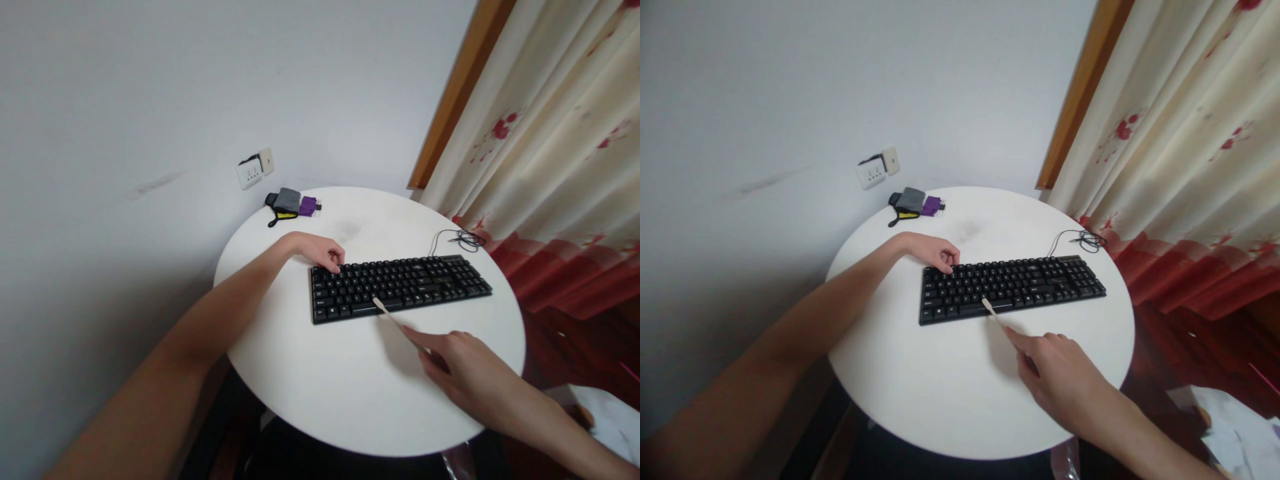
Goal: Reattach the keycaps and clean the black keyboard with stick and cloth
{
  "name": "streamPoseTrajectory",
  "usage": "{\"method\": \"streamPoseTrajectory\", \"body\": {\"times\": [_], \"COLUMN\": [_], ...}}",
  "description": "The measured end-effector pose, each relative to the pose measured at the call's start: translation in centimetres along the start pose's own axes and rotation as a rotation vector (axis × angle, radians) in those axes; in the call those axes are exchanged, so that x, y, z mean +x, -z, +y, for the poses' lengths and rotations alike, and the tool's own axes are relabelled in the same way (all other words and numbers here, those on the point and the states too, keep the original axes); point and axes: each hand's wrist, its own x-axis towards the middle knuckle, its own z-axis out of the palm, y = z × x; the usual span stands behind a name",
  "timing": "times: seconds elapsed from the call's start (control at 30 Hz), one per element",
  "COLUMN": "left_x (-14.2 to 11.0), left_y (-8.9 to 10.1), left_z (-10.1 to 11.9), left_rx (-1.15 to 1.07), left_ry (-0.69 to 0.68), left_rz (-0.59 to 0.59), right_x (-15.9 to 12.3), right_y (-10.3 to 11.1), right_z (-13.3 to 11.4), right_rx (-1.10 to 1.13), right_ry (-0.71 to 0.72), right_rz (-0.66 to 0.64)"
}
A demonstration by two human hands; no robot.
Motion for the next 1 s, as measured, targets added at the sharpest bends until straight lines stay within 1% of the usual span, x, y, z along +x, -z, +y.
{"method": "streamPoseTrajectory", "body": {"times": [0.13, 0.23, 0.3, 0.4, 0.53, 0.63, 0.7, 0.77, 0.9, 1.0], "left_x": [0.1, 0.1, 0.2, 0.2, 0.1, 0.0, -0.1, -0.1, 0.0, 0.1], "left_y": [0.0, 0.0, 0.0, 0.1, 0.1, 0.1, 0.1, 0.1, 0.0, 0.0], "left_z": [0.0, -0.2, -0.3, -0.3, -0.2, -0.1, 0.0, 0.0, 0.0, -0.2], "left_rx": [0.007, 0.011, 0.018, 0.024, 0.015, 0.022, 0.029, 0.032, 0.015, 0.004], "left_ry": [0.000, 0.002, 0.006, 0.019, 0.011, 0.012, 0.014, 0.012, 0.008, 0.017], "left_rz": [0.004, 0.001, 0.003, 0.002, -0.009, -0.008, -0.005, 0.000, -0.004, -0.002], "right_x": [-0.5, 0.4, 1.9, 5.1, 9.0, 10.4, 10.4, 9.9, 7.9, 6.5], "right_y": [0.9, 1.0, 0.7, 0.1, -0.8, -1.4, -1.8, -2.0, -2.0, -1.9], "right_z": [0.5, 0.6, 0.5, 0.1, -0.7, -1.2, -1.4, -1.7, -1.8, -1.4], "right_rx": [0.102, 0.199, 0.248, 0.273, 0.213, 0.136, 0.097, 0.079, 0.090, 0.093], "right_ry": [-0.025, -0.044, -0.037, 0.011, 0.035, 0.015, 0.000, -0.002, 0.018, 0.040], "right_rz": [0.051, 0.140, 0.207, 0.261, 0.255, 0.227, 0.199, 0.179, 0.141, 0.117]}}
